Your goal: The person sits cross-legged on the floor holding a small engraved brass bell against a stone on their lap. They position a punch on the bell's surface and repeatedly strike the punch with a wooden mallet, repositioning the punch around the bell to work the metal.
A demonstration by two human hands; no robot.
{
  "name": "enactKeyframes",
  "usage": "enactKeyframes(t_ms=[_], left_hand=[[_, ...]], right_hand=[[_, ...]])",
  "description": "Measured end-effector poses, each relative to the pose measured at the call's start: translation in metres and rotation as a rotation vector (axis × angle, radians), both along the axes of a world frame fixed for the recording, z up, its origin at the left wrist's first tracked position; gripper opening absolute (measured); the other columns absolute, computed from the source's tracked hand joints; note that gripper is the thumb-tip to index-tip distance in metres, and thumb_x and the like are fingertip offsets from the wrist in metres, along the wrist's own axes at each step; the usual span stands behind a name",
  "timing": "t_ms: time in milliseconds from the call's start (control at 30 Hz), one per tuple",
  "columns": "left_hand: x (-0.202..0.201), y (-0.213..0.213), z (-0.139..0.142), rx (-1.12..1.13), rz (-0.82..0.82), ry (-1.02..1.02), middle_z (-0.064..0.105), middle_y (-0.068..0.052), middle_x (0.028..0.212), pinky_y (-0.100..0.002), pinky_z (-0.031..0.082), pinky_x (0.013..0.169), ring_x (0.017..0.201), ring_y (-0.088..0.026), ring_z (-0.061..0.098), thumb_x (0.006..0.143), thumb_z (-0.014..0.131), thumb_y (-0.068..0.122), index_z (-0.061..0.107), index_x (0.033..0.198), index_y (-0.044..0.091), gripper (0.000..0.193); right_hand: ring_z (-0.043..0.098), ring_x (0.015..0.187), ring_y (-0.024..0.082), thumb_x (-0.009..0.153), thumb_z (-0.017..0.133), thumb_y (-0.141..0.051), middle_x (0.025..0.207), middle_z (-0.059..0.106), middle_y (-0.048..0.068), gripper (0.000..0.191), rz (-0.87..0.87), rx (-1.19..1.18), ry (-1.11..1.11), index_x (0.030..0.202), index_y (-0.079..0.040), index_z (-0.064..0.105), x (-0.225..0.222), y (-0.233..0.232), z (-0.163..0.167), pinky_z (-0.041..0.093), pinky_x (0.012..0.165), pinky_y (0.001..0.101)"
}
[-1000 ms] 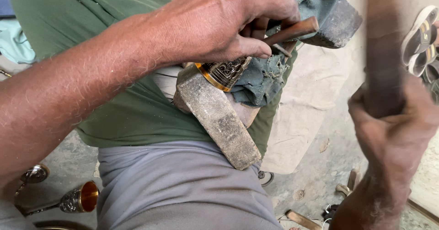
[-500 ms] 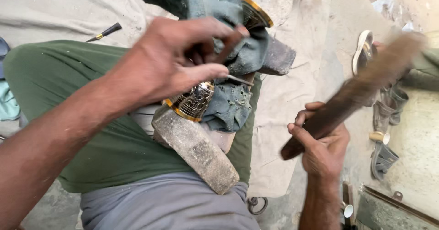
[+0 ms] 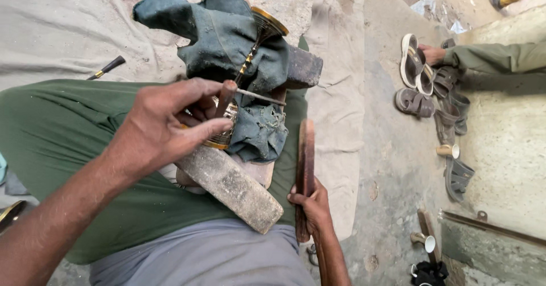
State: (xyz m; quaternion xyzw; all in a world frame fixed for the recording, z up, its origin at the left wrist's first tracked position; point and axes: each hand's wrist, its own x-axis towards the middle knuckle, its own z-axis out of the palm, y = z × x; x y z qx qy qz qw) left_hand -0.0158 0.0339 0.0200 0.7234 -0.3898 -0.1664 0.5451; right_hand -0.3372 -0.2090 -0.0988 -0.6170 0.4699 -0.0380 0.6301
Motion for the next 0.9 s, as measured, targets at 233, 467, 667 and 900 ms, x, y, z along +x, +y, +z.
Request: enactKeyframes(t_ms=[233,467,667,900], left_hand=[[-0.098,0.019,0.02,-0.187,-0.508,0.423,0.079,0.001,0.105,-0.026,0.063,0.075,0.087,-0.007,0.075,0.084,0.084,0.023,0.075,0.126,0.014,0.044],[-0.122,0.018,0.015,0.113,-0.842,0.631,0.078,-0.006,0.104,-0.031,0.058,0.082,0.095,-0.011,0.072,0.095,0.071,0.021,0.074,0.126,0.014,0.031],[-0.047,0.022,0.022,-0.093,-0.04,0.179,0.078,-0.005,0.106,-0.028,0.063,0.078,0.092,-0.012,0.074,0.087,0.083,0.018,0.071,0.129,0.01,0.044],[0.017,0.0,0.01,0.042,0.005,-0.053,0.076,-0.004,0.096,-0.027,0.062,0.078,0.087,-0.01,0.073,0.091,0.091,0.02,0.07,0.124,0.009,0.041]], right_hand=[[0.063,0.087,0.018,0.073,0.073,0.005,0.094,0.065,0.01,0.06,0.123,-0.173,0.079,0.132,0.003,0.059,0.012,0.006,0.02,0.053,0.079,0.0295],[0.069,0.116,0.027,0.07,0.083,-0.007,0.128,0.069,0.02,0.087,0.265,-0.48,0.166,0.148,0.001,0.046,0.016,0.026,0.012,0.053,0.098,0.0343],[0.066,0.076,0.018,0.077,0.082,0.0,0.091,0.067,0.009,0.042,0.033,-0.054,0.031,0.114,0.004,0.063,0.009,0.005,0.003,0.056,0.07,0.0328],[0.07,0.09,0.017,0.08,0.073,0.002,0.104,0.067,0.008,0.05,-0.016,-0.138,-0.279,0.128,0.0,0.058,0.03,0.012,0.086,0.065,0.076,0.033]])
